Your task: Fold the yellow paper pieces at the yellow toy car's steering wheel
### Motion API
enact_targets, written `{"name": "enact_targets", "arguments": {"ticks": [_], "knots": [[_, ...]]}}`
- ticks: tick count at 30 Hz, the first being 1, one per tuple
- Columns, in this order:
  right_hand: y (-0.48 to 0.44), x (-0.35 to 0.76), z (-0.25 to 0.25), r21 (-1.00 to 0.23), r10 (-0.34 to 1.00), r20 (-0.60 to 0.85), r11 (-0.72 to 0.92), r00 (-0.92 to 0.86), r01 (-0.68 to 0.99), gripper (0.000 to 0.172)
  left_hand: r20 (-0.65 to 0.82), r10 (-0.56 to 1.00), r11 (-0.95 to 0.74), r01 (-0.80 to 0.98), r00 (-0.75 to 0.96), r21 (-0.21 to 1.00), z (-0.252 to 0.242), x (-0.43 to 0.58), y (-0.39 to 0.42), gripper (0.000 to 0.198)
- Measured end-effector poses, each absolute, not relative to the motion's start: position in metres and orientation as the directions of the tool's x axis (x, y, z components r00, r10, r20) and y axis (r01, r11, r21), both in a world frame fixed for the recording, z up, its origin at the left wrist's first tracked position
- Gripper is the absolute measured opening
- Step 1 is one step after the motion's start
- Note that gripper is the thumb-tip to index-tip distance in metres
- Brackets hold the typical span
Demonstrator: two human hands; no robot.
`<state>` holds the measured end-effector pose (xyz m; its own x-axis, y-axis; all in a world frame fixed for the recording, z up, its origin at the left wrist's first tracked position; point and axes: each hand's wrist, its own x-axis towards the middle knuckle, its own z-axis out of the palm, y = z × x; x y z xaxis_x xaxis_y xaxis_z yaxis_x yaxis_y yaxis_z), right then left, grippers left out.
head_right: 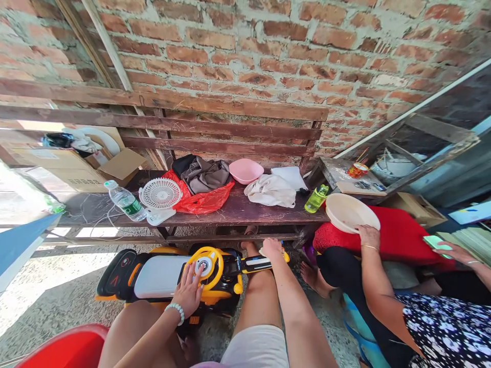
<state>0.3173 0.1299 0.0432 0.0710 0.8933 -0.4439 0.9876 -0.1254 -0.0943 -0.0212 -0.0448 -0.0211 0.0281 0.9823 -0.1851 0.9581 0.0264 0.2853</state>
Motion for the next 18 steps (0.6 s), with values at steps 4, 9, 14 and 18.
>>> {"name": "enact_targets", "arguments": {"ticks": [4, 9, 14, 18], "knots": [[0.114, 0.341, 0.048, -0.017, 0.919, -0.380, -0.118, 0.103, 0.993, 0.032, -0.201, 0.979, 0.019, 0.957, 0.042, 0.291, -0.012, -0.020, -0.044, 0.068], [0.106, 0.299, 0.048, -0.099, 0.903, -0.429, -0.061, 0.013, 0.993, 0.024, -0.242, 0.969, 0.023, 0.961, 0.047, 0.277, 0.001, -0.017, -0.043, 0.067], [0.099, 0.247, 0.047, -0.263, 0.899, -0.424, -0.009, -0.107, 0.965, 0.025, -0.268, 0.963, 0.043, 0.964, 0.031, 0.264, 0.002, -0.016, -0.042, 0.068], [0.076, 0.259, 0.038, -0.509, 0.980, -0.196, -0.127, 0.029, 0.851, 0.035, -0.249, 0.968, 0.045, 0.964, 0.023, 0.262, -0.003, -0.017, -0.042, 0.069]]}}
